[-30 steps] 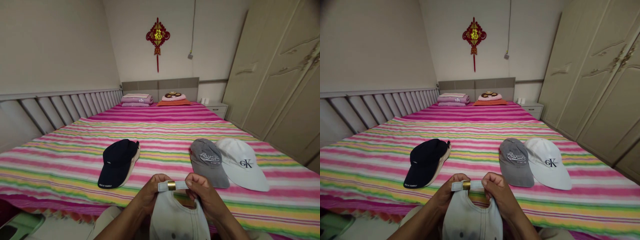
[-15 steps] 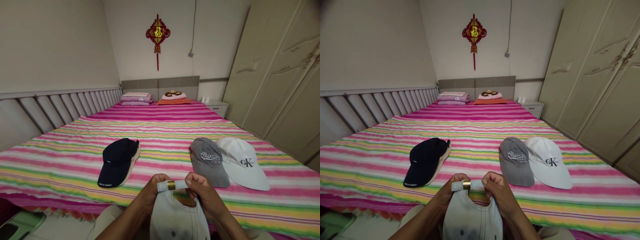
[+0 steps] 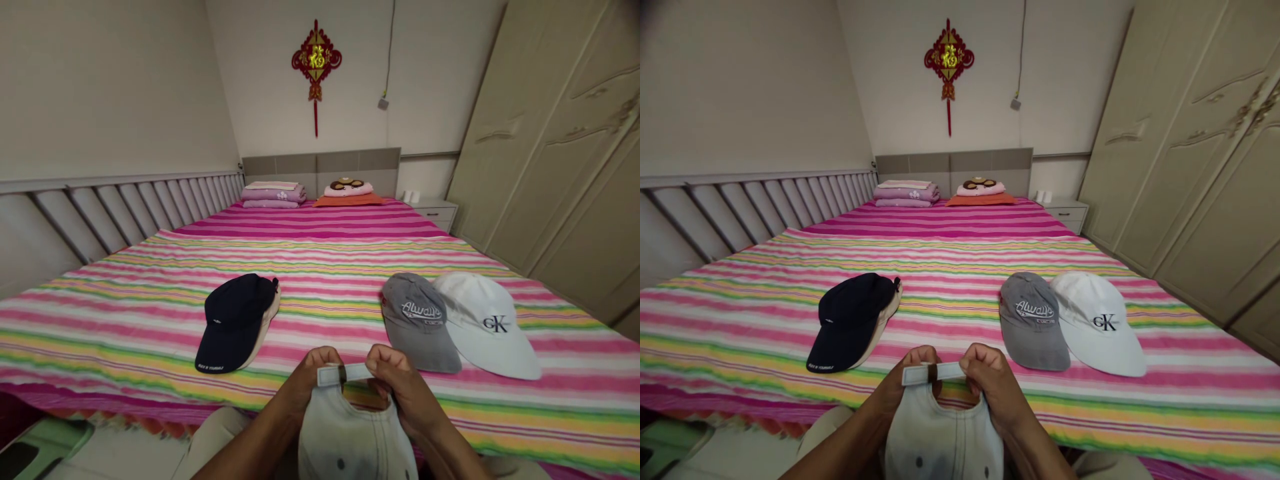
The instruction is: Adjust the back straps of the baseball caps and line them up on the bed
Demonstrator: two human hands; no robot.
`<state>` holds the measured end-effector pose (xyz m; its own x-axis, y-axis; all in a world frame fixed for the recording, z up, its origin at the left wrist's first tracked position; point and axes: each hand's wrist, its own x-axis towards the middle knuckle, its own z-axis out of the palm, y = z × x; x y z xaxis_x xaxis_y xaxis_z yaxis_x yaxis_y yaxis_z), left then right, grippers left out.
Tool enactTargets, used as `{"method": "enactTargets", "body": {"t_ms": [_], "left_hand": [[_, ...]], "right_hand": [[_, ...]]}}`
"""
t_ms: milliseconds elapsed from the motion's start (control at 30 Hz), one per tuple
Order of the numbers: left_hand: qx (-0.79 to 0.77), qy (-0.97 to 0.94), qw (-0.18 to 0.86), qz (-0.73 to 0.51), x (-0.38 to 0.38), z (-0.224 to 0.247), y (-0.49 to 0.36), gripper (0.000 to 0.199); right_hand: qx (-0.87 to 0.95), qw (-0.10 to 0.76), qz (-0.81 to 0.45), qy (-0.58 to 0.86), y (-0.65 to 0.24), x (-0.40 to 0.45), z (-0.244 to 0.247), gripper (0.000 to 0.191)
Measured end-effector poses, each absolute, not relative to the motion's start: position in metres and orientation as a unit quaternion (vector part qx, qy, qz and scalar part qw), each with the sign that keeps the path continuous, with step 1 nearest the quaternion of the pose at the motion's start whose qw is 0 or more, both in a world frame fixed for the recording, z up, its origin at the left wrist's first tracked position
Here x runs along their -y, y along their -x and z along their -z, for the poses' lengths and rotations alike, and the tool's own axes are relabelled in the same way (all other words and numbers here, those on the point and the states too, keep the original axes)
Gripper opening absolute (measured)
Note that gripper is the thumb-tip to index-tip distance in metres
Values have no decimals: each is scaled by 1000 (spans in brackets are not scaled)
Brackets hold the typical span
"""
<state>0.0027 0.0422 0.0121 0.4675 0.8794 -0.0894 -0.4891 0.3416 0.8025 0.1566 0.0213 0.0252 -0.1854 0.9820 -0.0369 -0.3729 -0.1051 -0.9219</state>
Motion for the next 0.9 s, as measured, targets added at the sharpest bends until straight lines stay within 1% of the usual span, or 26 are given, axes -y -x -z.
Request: {"method": "enactTargets", "body": {"t_ms": [133, 200, 300, 367, 467, 600, 667, 733, 900], "left_hand": [[-189, -352, 791, -464, -42, -9, -3, 30], [-152, -345, 796, -474, -41, -13, 0, 30], [-186, -354, 784, -475, -39, -24, 7, 24], [-243, -355, 771, -469, -39, -29, 12, 22], [-296, -339, 750, -485, -44, -31, 17, 22], [-338, -300, 735, -506, -59, -24, 21, 24], [-336, -298, 753, -480, -65, -20, 23, 22], [-312, -310, 781, -444, -68, -13, 26, 20], [-283, -364, 809, -364, -62, 15, 43, 24]], "right_hand": [[393, 527, -667, 351, -152, -26, -24, 24], [362, 548, -670, 346, -153, -31, -23, 26], [310, 590, -665, 337, -160, -37, -23, 30], [305, 594, -668, 329, -164, -38, -23, 30], [352, 552, -680, 331, -167, -36, -22, 34], [417, 420, -755, 282, -165, -29, -20, 33], [403, 393, -789, 245, -162, -27, -20, 38], [375, 409, -801, 223, -157, -27, -22, 35], [294, 473, -803, 213, -149, -33, -31, 33]]}}
